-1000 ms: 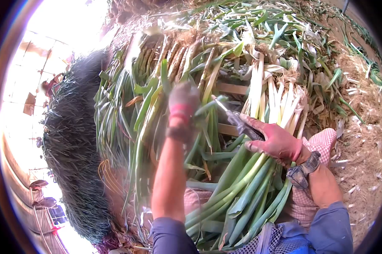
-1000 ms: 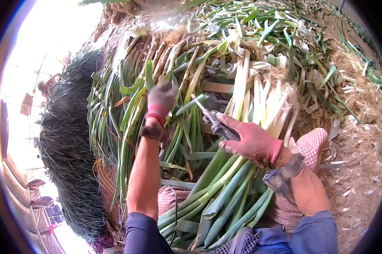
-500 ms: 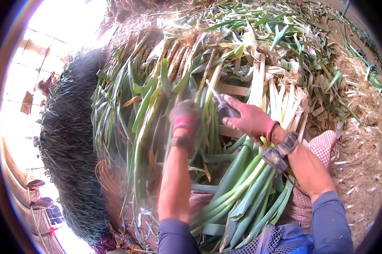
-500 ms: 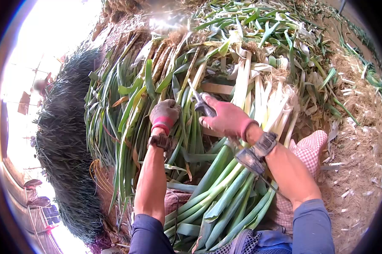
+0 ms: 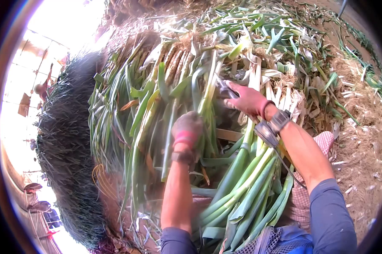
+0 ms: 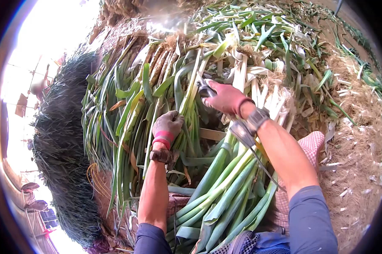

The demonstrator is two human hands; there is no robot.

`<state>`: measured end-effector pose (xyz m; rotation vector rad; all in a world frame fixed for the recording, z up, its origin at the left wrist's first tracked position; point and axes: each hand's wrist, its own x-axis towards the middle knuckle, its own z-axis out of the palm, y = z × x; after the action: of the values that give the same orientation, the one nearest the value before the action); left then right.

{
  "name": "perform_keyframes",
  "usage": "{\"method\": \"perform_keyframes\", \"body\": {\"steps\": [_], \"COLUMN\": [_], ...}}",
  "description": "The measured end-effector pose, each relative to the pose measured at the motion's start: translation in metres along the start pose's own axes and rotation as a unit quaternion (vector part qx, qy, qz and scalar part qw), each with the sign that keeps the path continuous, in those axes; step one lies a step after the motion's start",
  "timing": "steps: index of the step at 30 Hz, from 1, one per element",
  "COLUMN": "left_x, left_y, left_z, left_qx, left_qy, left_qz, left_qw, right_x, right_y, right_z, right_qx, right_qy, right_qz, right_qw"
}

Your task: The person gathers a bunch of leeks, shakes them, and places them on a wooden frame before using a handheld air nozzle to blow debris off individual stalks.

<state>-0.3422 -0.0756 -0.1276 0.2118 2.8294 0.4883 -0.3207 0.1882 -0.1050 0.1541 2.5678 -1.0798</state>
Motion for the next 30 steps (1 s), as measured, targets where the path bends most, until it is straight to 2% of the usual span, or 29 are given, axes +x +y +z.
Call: {"method": "perform_keyframes", "body": {"steps": [2, 5, 6, 7, 8, 10, 12, 14, 15, 16, 18, 19, 20, 22, 23, 24, 26, 27, 28, 30], "left_x": [-0.002, -0.011, -0.013, -0.015, -0.016, -0.02, -0.019, -0.04, -0.044, -0.046, -0.058, -0.067, -0.071, -0.073, -0.073, -0.071, -0.066, -0.061, -0.055, -0.043], "left_y": [0.001, 0.016, 0.024, 0.029, 0.028, 0.023, 0.012, 0.037, 0.031, 0.033, 0.045, 0.055, 0.058, 0.06, 0.061, 0.061, 0.061, 0.06, 0.058, 0.049], "left_z": [-0.003, -0.017, -0.024, -0.027, -0.024, -0.014, 0.005, -0.015, 0.0, 0.012, 0.028, 0.029, 0.035, 0.036, 0.032, 0.026, 0.003, -0.007, -0.017, -0.039], "left_qx": [0.011, 0.038, 0.075, 0.111, 0.111, 0.1, 0.052, -0.05, -0.105, -0.073, -0.008, 0.044, 0.038, 0.071, 0.071, 0.054, 0.008, -0.001, -0.01, -0.128], "left_qy": [-0.016, -0.039, -0.087, -0.136, -0.136, -0.214, -0.232, -0.329, -0.328, -0.367, -0.372, -0.346, -0.334, -0.315, -0.316, -0.326, -0.321, -0.306, -0.289, -0.281], "left_qz": [0.003, -0.004, -0.021, -0.039, -0.038, 0.003, 0.02, -0.006, 0.027, 0.055, 0.097, 0.122, 0.131, 0.149, 0.148, 0.137, 0.136, 0.135, 0.132, 0.065], "left_qw": [1.0, 0.999, 0.993, 0.984, 0.984, 0.972, 0.971, 0.943, 0.939, 0.926, 0.923, 0.929, 0.933, 0.935, 0.934, 0.934, 0.937, 0.943, 0.948, 0.949], "right_x": [-0.029, -0.087, -0.095, -0.109, -0.122, -0.148, -0.163, -0.172, -0.173, -0.172, -0.166, -0.162, -0.161, -0.161, -0.162, -0.161, -0.159, -0.157, -0.157, -0.158], "right_y": [0.003, -0.015, 0.012, 0.015, 0.011, -0.005, -0.002, 0.015, 0.014, 0.004, -0.009, 0.004, 0.009, 0.01, 0.005, -0.002, -0.009, 0.005, 0.005, 0.006], "right_z": [0.004, -0.011, 0.008, 0.006, 0.002, -0.017, -0.014, -0.001, -0.004, -0.011, -0.025, -0.015, -0.009, -0.003, -0.006, -0.012, -0.021, -0.015, -0.015, -0.015], "right_qx": [0.015, -0.025, 0.001, -0.006, -0.013, -0.026, -0.038, -0.027, -0.04, -0.039, -0.047, -0.037, -0.037, -0.051, -0.058, -0.057, -0.038, -0.047, -0.046, -0.048], "right_qy": [0.014, -0.12, -0.083, -0.08, -0.078, -0.09, -0.102, -0.096, -0.108, -0.11, -0.082, -0.016, -0.017, -0.037, -0.052, -0.053, -0.048, -0.046, -0.047, -0.072], "right_qz": [-0.025, 0.021, -0.046, -0.065, -0.085, -0.056, -0.027, -0.13, -0.099, -0.1, 0.021, -0.024, -0.024, -0.115, -0.081, -0.081, -0.021, -0.059, -0.059, -0.028], "right_qw": [0.999, 0.992, 0.995, 0.995, 0.993, 0.994, 0.994, 0.986, 0.988, 0.988, 0.995, 0.999, 0.999, 0.991, 0.994, 0.994, 0.998, 0.996, 0.996, 0.996]}}
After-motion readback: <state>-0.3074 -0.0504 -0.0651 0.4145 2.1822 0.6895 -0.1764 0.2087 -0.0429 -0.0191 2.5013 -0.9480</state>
